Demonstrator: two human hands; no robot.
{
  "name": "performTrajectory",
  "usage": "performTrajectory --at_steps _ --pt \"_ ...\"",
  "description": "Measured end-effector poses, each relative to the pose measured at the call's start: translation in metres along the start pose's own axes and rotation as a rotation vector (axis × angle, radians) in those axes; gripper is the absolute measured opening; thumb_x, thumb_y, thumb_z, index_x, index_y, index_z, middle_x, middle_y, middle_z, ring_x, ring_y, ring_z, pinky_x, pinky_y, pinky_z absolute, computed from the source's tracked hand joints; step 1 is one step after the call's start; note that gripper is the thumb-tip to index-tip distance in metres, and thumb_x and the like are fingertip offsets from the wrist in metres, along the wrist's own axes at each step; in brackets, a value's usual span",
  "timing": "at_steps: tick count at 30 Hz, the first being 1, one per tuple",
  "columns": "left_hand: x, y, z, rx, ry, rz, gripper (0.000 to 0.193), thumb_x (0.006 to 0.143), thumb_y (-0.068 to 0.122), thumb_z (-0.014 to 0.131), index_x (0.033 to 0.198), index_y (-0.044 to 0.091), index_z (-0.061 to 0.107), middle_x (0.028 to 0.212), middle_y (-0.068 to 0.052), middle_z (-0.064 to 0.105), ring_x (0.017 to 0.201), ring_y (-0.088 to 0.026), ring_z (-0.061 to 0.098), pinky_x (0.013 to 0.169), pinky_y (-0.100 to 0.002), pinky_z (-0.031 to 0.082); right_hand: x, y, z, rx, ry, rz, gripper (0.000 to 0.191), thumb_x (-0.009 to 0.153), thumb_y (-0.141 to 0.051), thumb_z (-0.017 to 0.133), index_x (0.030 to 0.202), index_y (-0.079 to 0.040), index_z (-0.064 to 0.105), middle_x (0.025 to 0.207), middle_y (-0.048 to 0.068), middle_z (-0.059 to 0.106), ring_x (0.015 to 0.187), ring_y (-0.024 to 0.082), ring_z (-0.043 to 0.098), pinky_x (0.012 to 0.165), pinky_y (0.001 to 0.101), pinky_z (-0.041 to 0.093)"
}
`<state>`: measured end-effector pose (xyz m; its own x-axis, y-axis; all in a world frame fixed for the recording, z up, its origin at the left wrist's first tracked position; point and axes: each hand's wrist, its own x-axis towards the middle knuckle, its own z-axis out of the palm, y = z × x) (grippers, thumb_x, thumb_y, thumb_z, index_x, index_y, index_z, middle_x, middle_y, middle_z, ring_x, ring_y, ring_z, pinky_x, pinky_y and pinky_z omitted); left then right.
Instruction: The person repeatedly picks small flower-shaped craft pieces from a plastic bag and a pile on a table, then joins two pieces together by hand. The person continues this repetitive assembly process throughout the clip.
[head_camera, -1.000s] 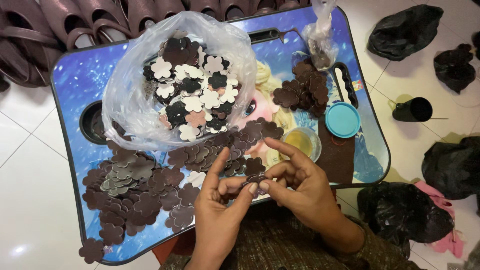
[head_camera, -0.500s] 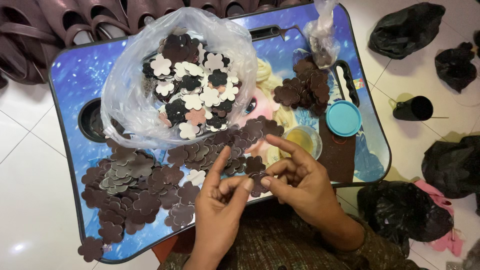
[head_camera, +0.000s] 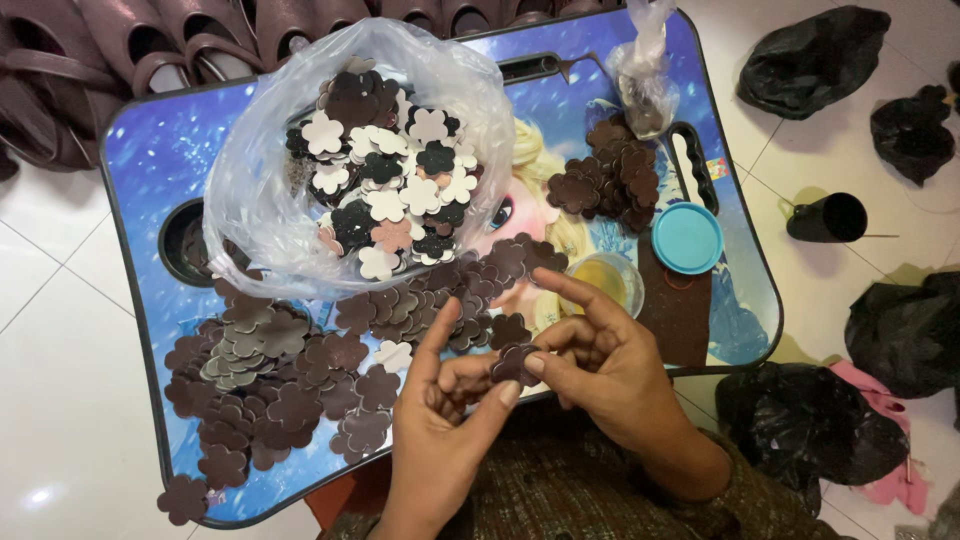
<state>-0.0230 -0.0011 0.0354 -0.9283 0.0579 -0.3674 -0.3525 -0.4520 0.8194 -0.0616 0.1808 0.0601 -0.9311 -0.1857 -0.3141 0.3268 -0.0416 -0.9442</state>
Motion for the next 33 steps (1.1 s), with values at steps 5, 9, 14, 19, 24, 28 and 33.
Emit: performTrajectory --at_steps 5,9,14,19,24,28,33 --pt "0.002 -0.003 -0.002 0.009 0.021 0.020 0.086 0.087 -0.004 0.073 0.162 0.003 0.031 0.084 -0.003 0.071 0.083 -0.008 0.066 0.083 -0.025 0.054 0.000 0.002 0.002 -0.003 -0.005 0.004 0.077 0.084 0.005 0.073 0.154 0.001 0.041 0.085 0.007 0.073 0.062 0.005 0.059 0.050 0.0189 0.047" --pt "0.002 -0.006 -0.003 0.019 0.038 -0.007 0.084 0.086 -0.004 0.072 0.160 0.002 0.033 0.080 -0.001 0.070 0.080 -0.006 0.065 0.079 -0.023 0.054 0.001 0.004 0.000 0.006 -0.018 0.003 0.077 0.085 0.005 0.073 0.154 0.002 0.041 0.086 0.007 0.073 0.062 0.005 0.059 0.050 0.0193 0.047" --pt "0.006 -0.007 -0.005 -0.006 0.047 -0.001 0.082 0.084 -0.006 0.071 0.157 0.001 0.034 0.080 -0.001 0.073 0.074 -0.005 0.065 0.071 -0.020 0.052 0.002 0.005 0.000 0.044 -0.042 0.016 0.077 0.087 0.003 0.072 0.156 0.001 0.039 0.086 0.007 0.071 0.062 0.005 0.059 0.050 0.0197 0.047" --pt "0.006 -0.008 -0.009 0.022 0.101 0.007 0.083 0.084 -0.006 0.072 0.159 0.001 0.037 0.076 0.000 0.067 0.068 -0.003 0.058 0.063 -0.019 0.047 0.001 0.002 0.000 0.045 0.007 0.017 0.068 0.091 -0.002 0.066 0.154 0.000 0.040 0.093 0.008 0.075 0.060 0.006 0.059 0.051 0.0215 0.051" --pt "0.005 -0.009 -0.006 0.046 0.100 0.029 0.083 0.084 -0.006 0.072 0.159 0.002 0.036 0.079 -0.002 0.069 0.073 -0.006 0.062 0.069 -0.021 0.051 0.000 -0.001 0.002 0.009 -0.021 0.039 0.074 0.087 -0.001 0.070 0.154 -0.002 0.040 0.095 0.008 0.075 0.064 0.006 0.060 0.053 0.0210 0.050" --pt "0.000 -0.009 -0.004 0.140 0.094 0.062 0.085 0.083 -0.004 0.073 0.158 0.003 0.033 0.086 -0.004 0.075 0.081 -0.009 0.070 0.079 -0.024 0.057 -0.001 0.001 0.009 -0.060 -0.058 -0.027 0.078 0.085 0.000 0.076 0.155 -0.004 0.042 0.094 0.006 0.075 0.071 0.004 0.059 0.060 0.0202 0.046" --pt "0.001 -0.014 -0.003 0.319 0.135 0.150 0.088 0.079 -0.003 0.077 0.157 0.004 0.035 0.086 -0.007 0.078 0.081 -0.010 0.073 0.080 -0.027 0.059 -0.006 0.002 0.012 -0.136 0.001 -0.008 0.080 0.083 -0.001 0.078 0.155 -0.007 0.045 0.088 0.002 0.074 0.068 0.003 0.051 0.060 0.0206 0.041"
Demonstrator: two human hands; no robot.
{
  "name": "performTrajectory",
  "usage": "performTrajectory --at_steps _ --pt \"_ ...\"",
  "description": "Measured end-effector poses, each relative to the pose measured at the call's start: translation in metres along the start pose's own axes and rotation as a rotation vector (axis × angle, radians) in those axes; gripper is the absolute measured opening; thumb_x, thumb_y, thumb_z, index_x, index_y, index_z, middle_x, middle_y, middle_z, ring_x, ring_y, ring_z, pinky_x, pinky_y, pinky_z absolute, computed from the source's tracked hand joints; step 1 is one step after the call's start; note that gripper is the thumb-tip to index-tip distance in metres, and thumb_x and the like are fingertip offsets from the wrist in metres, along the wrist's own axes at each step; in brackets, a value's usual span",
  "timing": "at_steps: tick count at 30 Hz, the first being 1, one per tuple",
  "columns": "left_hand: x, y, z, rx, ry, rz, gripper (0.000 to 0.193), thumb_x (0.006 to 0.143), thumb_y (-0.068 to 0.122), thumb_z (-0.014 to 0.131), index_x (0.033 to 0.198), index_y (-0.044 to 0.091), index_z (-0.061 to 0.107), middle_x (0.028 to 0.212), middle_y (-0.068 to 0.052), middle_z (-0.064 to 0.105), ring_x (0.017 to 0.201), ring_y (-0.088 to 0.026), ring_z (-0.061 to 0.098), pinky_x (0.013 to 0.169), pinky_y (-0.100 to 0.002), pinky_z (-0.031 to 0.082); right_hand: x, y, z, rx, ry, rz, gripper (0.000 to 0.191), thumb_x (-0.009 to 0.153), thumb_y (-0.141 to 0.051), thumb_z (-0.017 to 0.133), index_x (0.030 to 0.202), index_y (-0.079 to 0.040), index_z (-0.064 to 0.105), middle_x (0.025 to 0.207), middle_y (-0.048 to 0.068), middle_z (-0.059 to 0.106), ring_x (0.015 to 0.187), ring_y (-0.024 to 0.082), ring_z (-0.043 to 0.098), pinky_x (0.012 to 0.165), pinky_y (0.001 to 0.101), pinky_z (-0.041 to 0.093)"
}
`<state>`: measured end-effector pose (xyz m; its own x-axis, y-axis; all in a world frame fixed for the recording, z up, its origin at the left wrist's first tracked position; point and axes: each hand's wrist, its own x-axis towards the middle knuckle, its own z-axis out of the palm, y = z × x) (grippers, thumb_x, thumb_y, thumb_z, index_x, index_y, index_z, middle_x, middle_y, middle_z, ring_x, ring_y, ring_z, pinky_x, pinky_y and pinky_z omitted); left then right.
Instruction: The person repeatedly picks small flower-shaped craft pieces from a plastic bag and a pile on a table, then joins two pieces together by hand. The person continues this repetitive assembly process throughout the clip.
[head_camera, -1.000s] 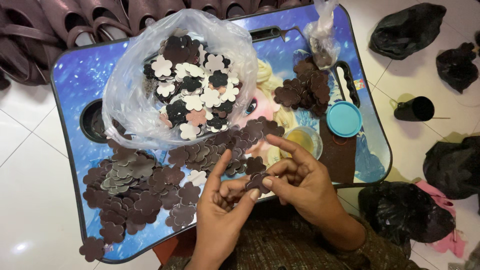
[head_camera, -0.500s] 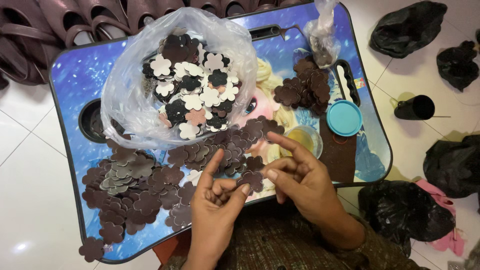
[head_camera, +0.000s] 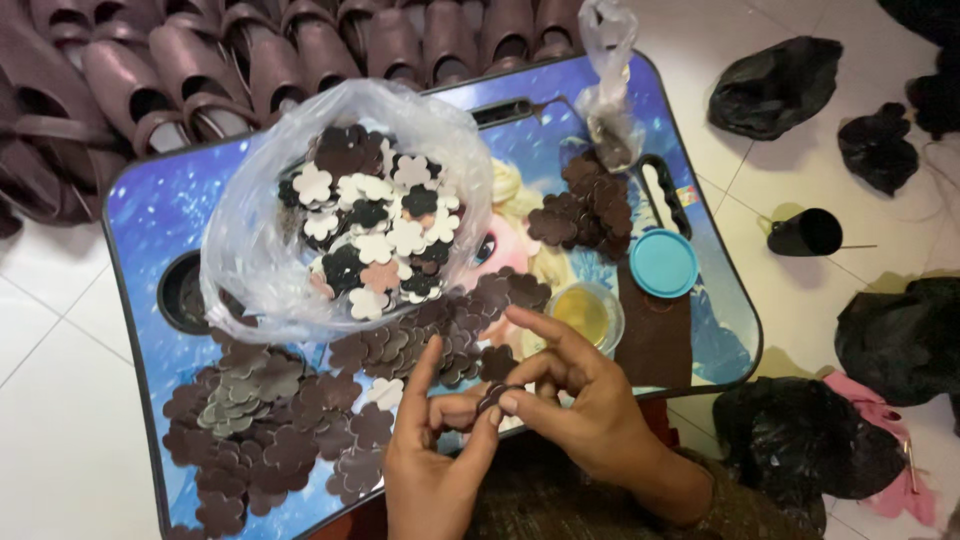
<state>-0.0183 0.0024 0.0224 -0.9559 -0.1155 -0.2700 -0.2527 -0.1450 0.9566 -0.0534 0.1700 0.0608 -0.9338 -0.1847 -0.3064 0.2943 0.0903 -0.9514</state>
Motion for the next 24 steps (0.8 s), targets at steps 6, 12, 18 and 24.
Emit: performTrajectory --at_steps 6,12,18,24 --pt "0.000 -0.009 0.001 0.028 -0.021 0.061 0.085 0.078 -0.001 0.080 0.153 0.002 0.041 0.085 -0.007 0.082 0.082 -0.010 0.075 0.083 -0.028 0.058 -0.008 -0.004 -0.007 -0.039 0.022 -0.040 0.085 0.082 -0.001 0.079 0.156 -0.006 0.039 0.086 0.002 0.076 0.066 0.003 0.052 0.059 0.0208 0.041" --pt "0.002 -0.008 0.003 0.079 -0.072 0.124 0.082 0.079 0.001 0.081 0.151 -0.001 0.043 0.085 -0.006 0.084 0.096 -0.013 0.078 0.097 -0.032 0.054 -0.007 -0.006 -0.019 -0.014 0.018 -0.043 0.085 0.081 0.000 0.080 0.156 -0.006 0.040 0.085 0.004 0.077 0.073 0.005 0.062 0.066 0.0217 0.047" --pt "0.011 0.008 0.000 0.124 -0.184 0.078 0.078 0.080 0.009 0.080 0.151 0.006 0.048 0.092 -0.006 0.086 0.096 -0.013 0.079 0.101 -0.033 0.050 -0.001 -0.010 -0.032 -0.062 0.032 0.010 0.084 0.078 0.002 0.079 0.154 -0.007 0.044 0.084 0.005 0.078 0.071 0.007 0.066 0.063 0.0225 0.049" --pt "0.034 0.035 -0.028 0.485 0.081 0.250 0.053 0.084 0.014 0.077 0.136 0.017 0.068 0.107 -0.005 0.079 0.100 -0.019 0.074 0.084 -0.035 0.058 0.039 -0.039 -0.077 -0.184 0.263 -0.146 0.083 0.079 0.004 0.075 0.155 -0.006 0.043 0.092 0.007 0.077 0.076 0.007 0.068 0.067 0.0212 0.053"
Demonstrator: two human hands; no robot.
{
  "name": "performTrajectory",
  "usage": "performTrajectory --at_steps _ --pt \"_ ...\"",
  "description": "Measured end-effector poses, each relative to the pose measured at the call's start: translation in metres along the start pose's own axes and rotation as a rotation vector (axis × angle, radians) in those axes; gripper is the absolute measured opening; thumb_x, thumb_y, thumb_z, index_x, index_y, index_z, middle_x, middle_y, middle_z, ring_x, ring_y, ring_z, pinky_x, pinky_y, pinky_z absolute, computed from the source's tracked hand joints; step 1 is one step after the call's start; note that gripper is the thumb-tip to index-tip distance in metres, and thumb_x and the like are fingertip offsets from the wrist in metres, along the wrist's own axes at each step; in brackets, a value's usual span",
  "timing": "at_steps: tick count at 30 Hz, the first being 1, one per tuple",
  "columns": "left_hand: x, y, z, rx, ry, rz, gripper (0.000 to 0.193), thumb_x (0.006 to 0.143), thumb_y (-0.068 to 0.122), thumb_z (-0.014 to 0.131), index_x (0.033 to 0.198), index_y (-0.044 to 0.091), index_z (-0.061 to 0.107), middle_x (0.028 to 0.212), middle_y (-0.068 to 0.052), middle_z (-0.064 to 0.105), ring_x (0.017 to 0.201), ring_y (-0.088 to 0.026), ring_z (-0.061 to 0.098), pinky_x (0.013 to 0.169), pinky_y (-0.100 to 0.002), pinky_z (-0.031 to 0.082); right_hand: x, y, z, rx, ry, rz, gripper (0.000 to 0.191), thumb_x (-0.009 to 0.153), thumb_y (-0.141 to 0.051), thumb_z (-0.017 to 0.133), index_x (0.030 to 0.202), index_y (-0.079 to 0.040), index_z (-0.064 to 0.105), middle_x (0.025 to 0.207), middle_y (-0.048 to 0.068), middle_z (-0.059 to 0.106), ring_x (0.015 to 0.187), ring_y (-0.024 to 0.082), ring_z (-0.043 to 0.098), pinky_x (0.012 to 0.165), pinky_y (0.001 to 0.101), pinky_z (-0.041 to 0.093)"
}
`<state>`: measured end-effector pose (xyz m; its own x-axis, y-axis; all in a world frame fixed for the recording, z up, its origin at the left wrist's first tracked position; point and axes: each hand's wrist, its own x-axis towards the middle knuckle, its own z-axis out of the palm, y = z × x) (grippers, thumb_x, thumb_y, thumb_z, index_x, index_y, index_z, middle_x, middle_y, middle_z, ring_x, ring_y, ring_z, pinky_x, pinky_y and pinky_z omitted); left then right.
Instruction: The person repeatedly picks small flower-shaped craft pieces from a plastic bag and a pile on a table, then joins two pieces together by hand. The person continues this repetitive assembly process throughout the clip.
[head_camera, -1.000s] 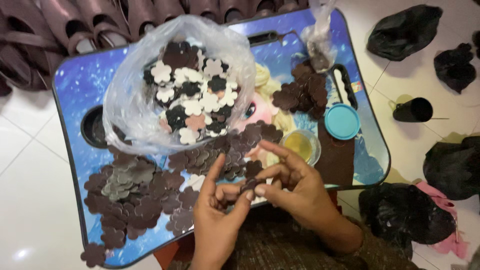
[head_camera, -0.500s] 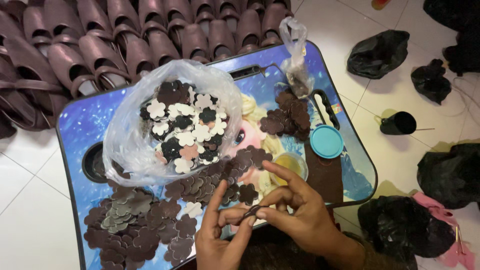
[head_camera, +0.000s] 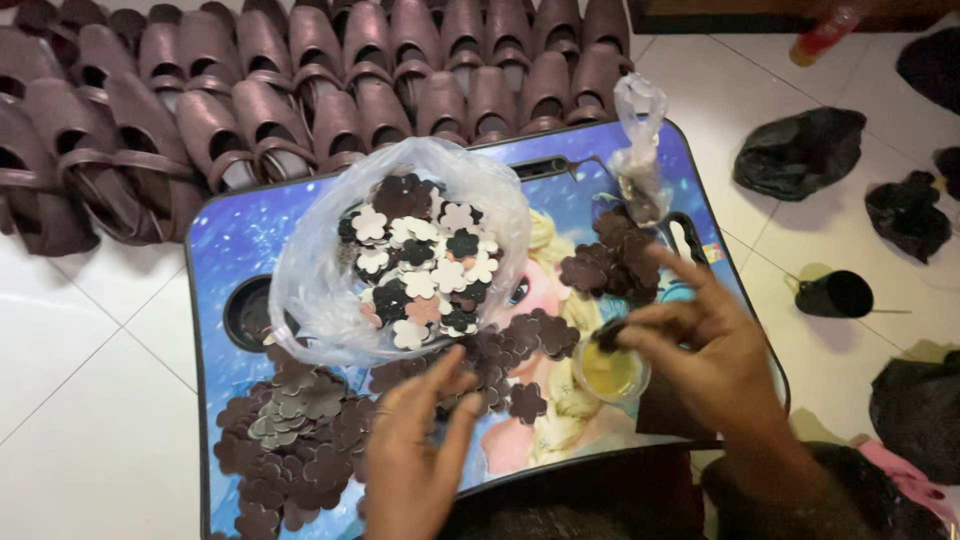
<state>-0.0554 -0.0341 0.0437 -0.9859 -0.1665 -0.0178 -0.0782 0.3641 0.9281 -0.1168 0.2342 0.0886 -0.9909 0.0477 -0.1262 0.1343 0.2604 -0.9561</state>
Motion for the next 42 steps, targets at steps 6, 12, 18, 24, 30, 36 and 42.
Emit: performTrajectory --at_steps 6,12,18,24,30,36,42 --pt "0.029 -0.003 -0.027 0.538 0.320 0.373 0.034 0.087 0.014 0.075 0.120 0.007 0.073 0.122 -0.013 0.071 0.123 -0.037 0.058 0.106 -0.046 0.043 0.036 0.002 -0.019 -0.111 0.064 -0.156 0.082 0.083 0.003 0.076 0.158 -0.001 0.043 0.101 0.011 0.073 0.082 0.005 0.063 0.072 0.0187 0.051" --pt "0.057 -0.003 -0.024 0.672 0.297 0.390 0.035 0.086 0.009 0.071 0.121 0.005 0.071 0.123 -0.013 0.070 0.128 -0.038 0.055 0.113 -0.050 0.038 0.049 0.019 -0.011 -0.411 0.195 -0.310 0.083 0.083 0.000 0.079 0.157 0.004 0.039 0.124 0.015 0.071 0.073 0.008 0.056 0.066 0.0220 0.050" --pt "0.077 -0.008 -0.015 0.702 0.201 0.336 0.057 0.075 0.015 0.071 0.130 0.001 0.063 0.120 -0.018 0.069 0.124 -0.040 0.054 0.113 -0.058 0.025 0.033 0.044 -0.010 -0.227 0.318 -0.448 0.074 0.096 0.002 0.072 0.161 0.006 0.036 0.130 0.018 0.069 0.090 0.008 0.060 0.080 0.0216 0.052" --pt "0.090 -0.014 -0.019 0.746 0.114 0.254 0.055 0.077 0.016 0.074 0.129 0.002 0.063 0.105 -0.016 0.070 0.109 -0.037 0.061 0.116 -0.058 0.024 0.031 0.065 -0.008 -0.217 0.438 -0.522 0.065 0.102 0.004 0.067 0.160 0.006 0.039 0.127 0.019 0.070 0.090 0.010 0.063 0.079 0.0239 0.054" --pt "0.101 -0.002 -0.022 0.746 0.161 0.305 0.029 0.075 0.009 0.073 0.104 0.005 0.068 0.094 -0.011 0.072 0.101 -0.036 0.064 0.119 -0.059 0.023 0.034 0.072 -0.009 -0.183 0.452 -0.498 0.063 0.103 0.002 0.066 0.160 0.006 0.039 0.123 0.018 0.071 0.088 0.010 0.063 0.077 0.0242 0.055" --pt "0.117 0.012 -0.023 0.790 0.141 0.309 0.014 0.076 0.015 0.075 0.084 0.005 0.069 0.083 -0.015 0.072 0.091 -0.037 0.066 0.117 -0.065 0.020 0.034 0.073 -0.009 -0.198 0.449 -0.509 0.062 0.104 0.002 0.066 0.160 0.005 0.039 0.121 0.017 0.071 0.089 0.010 0.064 0.077 0.0240 0.056" --pt "0.144 0.010 -0.010 0.645 0.217 0.272 0.042 0.090 0.023 0.074 0.129 0.008 0.070 0.088 -0.018 0.072 0.092 -0.037 0.067 0.117 -0.060 0.029 0.032 0.072 -0.009 -0.197 0.449 -0.502 0.062 0.104 0.001 0.066 0.159 0.006 0.039 0.121 0.017 0.071 0.088 0.010 0.064 0.077 0.0240 0.056"
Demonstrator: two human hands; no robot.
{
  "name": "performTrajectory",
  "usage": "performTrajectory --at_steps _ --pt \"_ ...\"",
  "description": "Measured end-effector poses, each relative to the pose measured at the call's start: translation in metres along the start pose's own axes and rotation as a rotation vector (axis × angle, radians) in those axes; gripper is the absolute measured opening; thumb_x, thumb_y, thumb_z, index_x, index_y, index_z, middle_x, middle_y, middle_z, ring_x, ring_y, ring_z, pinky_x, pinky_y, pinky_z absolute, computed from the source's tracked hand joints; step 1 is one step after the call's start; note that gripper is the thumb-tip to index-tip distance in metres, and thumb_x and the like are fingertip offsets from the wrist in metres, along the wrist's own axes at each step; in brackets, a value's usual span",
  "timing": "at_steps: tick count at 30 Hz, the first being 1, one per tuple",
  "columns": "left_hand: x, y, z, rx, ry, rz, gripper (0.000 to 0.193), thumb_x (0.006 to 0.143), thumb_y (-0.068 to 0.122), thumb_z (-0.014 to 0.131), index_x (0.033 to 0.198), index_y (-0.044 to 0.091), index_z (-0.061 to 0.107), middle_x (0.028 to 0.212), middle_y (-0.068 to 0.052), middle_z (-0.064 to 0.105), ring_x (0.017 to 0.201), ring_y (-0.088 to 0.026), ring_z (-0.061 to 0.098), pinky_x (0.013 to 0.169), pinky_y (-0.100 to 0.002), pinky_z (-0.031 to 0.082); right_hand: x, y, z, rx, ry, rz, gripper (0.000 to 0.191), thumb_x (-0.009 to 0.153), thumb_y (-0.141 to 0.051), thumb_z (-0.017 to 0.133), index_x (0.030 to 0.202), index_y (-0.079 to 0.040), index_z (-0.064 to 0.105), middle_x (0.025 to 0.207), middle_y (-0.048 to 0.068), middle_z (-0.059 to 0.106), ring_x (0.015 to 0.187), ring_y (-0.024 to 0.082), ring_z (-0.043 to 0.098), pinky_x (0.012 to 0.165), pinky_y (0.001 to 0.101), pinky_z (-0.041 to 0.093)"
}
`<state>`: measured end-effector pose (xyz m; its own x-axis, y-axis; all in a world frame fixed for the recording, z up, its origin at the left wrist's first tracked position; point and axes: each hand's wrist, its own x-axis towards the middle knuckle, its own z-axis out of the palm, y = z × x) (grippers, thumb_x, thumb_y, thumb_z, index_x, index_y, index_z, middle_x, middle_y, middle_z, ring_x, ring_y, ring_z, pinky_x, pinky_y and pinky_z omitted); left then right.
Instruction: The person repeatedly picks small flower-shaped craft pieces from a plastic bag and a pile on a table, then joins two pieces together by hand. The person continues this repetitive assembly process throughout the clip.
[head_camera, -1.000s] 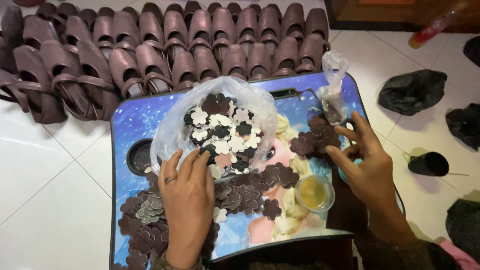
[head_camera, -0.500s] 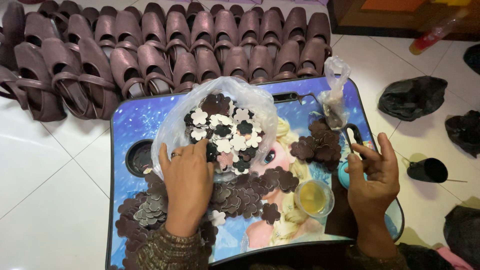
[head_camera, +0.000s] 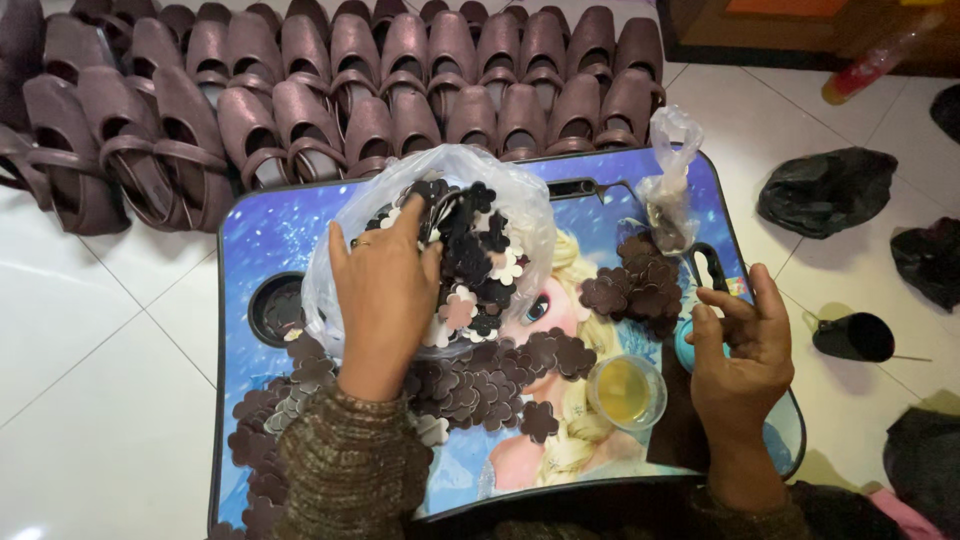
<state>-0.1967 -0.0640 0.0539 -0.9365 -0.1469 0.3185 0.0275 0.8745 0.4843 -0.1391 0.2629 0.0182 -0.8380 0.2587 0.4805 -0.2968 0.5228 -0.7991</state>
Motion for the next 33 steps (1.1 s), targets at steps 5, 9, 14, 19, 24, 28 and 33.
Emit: performTrajectory --at_steps 5,9,14,19,24,28,33 --pt "-0.019 -0.021 -0.015 0.046 0.019 0.010 0.046 0.087 0.026 0.075 0.127 0.005 0.070 0.093 -0.016 0.074 0.098 -0.037 0.067 0.115 -0.067 0.023 0.002 -0.002 0.000 -0.013 0.012 0.003 0.059 0.106 0.001 0.065 0.159 0.006 0.040 0.121 0.017 0.072 0.088 0.010 0.064 0.078 0.0244 0.056" --pt "-0.047 -0.030 -0.033 0.144 -0.099 0.008 0.026 0.085 0.030 0.077 0.100 0.009 0.073 0.093 -0.010 0.076 0.114 -0.036 0.065 0.115 -0.074 0.011 0.002 -0.003 0.000 -0.015 -0.016 -0.012 0.060 0.106 0.001 0.065 0.160 0.006 0.039 0.121 0.017 0.071 0.092 0.011 0.065 0.076 0.0244 0.057" --pt "-0.059 -0.033 -0.043 0.180 -0.094 0.057 0.036 0.068 0.020 0.075 0.102 0.008 0.074 0.098 -0.010 0.075 0.114 -0.039 0.063 0.111 -0.077 0.008 0.000 0.000 0.001 -0.008 -0.013 0.000 0.061 0.106 0.002 0.066 0.160 0.005 0.040 0.121 0.017 0.071 0.090 0.010 0.064 0.077 0.0243 0.057" --pt "-0.061 -0.018 -0.032 0.073 -0.060 0.049 0.017 0.080 0.021 0.078 0.094 0.013 0.076 0.113 -0.005 0.072 0.126 -0.033 0.056 0.115 -0.079 0.004 0.001 0.004 0.000 0.046 -0.004 0.010 0.062 0.107 0.001 0.066 0.162 0.004 0.038 0.121 0.016 0.071 0.091 0.010 0.064 0.077 0.0243 0.056" --pt "-0.053 -0.012 -0.017 0.047 -0.041 0.109 0.033 0.070 0.025 0.081 0.099 0.011 0.077 0.131 -0.014 0.062 0.133 -0.039 0.046 0.111 -0.079 0.003 0.000 0.004 -0.001 0.019 -0.011 0.009 0.061 0.107 0.002 0.066 0.161 0.004 0.040 0.121 0.016 0.071 0.089 0.010 0.064 0.077 0.0241 0.055" --pt "-0.053 -0.012 -0.007 0.008 -0.052 0.094 0.025 0.072 0.026 0.080 0.093 0.013 0.078 0.128 -0.012 0.063 0.133 -0.039 0.046 0.111 -0.079 0.001 0.000 0.003 -0.001 0.026 -0.022 0.005 0.061 0.106 0.002 0.066 0.161 0.004 0.039 0.121 0.017 0.071 0.090 0.010 0.064 0.076 0.0239 0.055" --pt "-0.054 -0.013 0.001 -0.017 -0.067 0.020 0.012 0.076 0.026 0.079 0.081 0.015 0.079 0.125 -0.007 0.067 0.135 -0.034 0.047 0.114 -0.077 -0.002 0.000 0.002 0.000 0.020 -0.019 0.017 0.060 0.106 0.001 0.066 0.161 0.005 0.040 0.121 0.017 0.071 0.090 0.010 0.064 0.076 0.0236 0.056"
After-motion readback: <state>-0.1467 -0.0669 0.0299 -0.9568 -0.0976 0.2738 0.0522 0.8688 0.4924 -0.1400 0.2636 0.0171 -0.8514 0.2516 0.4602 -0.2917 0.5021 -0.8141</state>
